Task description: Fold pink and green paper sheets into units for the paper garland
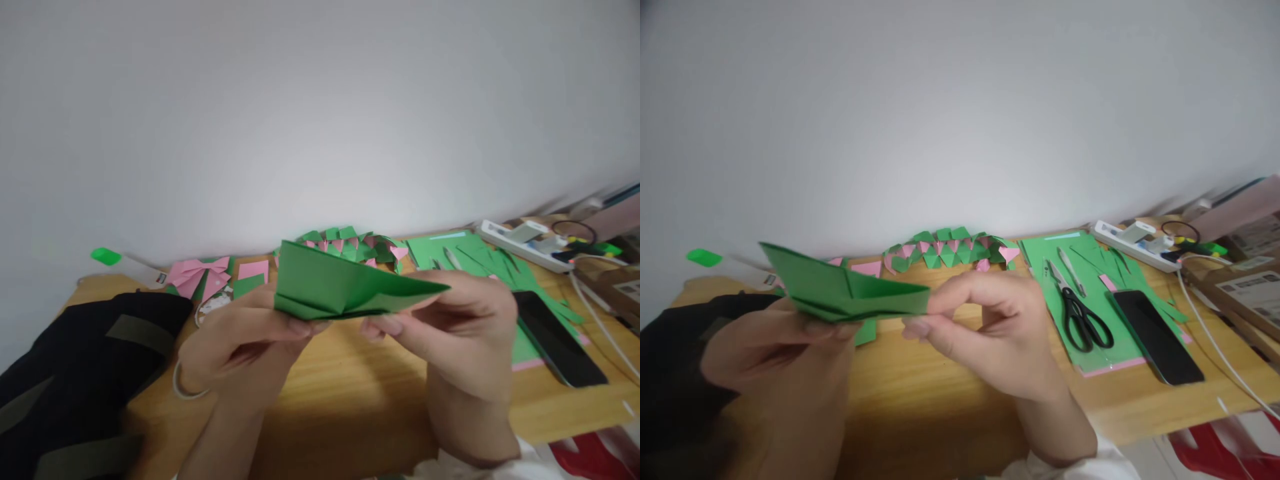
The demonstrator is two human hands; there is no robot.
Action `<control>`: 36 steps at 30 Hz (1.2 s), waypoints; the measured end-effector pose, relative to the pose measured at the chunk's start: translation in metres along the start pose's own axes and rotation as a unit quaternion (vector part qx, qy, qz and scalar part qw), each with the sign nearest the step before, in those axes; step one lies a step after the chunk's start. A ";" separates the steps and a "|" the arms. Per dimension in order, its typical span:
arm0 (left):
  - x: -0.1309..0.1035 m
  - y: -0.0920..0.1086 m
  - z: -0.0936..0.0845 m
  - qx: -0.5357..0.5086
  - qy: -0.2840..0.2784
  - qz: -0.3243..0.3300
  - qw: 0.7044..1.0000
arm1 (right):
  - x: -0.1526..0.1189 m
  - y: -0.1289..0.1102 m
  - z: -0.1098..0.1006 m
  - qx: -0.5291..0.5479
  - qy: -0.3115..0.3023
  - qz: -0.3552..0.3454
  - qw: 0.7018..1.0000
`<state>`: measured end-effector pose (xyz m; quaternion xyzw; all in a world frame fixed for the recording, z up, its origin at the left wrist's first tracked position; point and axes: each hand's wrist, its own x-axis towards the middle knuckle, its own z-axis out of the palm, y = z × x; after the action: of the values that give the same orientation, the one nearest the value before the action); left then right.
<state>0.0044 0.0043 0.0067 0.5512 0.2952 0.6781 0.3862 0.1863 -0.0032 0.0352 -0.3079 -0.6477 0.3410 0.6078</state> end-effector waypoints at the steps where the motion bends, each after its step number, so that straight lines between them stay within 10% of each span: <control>1: 0.000 -0.001 0.002 0.002 0.006 0.028 1.000 | 0.000 0.001 0.002 0.006 0.009 0.012 1.000; 4: -0.001 -0.002 0.008 0.017 0.023 0.097 0.995 | -0.001 0.001 0.007 0.033 0.024 0.049 0.998; 12: 0.005 0.004 0.015 0.057 0.157 -0.003 0.986 | 0.003 0.000 0.010 0.008 0.055 0.051 0.997; 36: 0.002 0.014 0.016 -0.007 0.040 -0.130 0.991 | 0.003 0.009 0.006 0.079 0.018 0.139 0.987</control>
<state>0.0171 -0.0018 0.0231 0.4785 0.3748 0.6456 0.4624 0.1797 0.0041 0.0295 -0.3522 -0.5579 0.4670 0.5887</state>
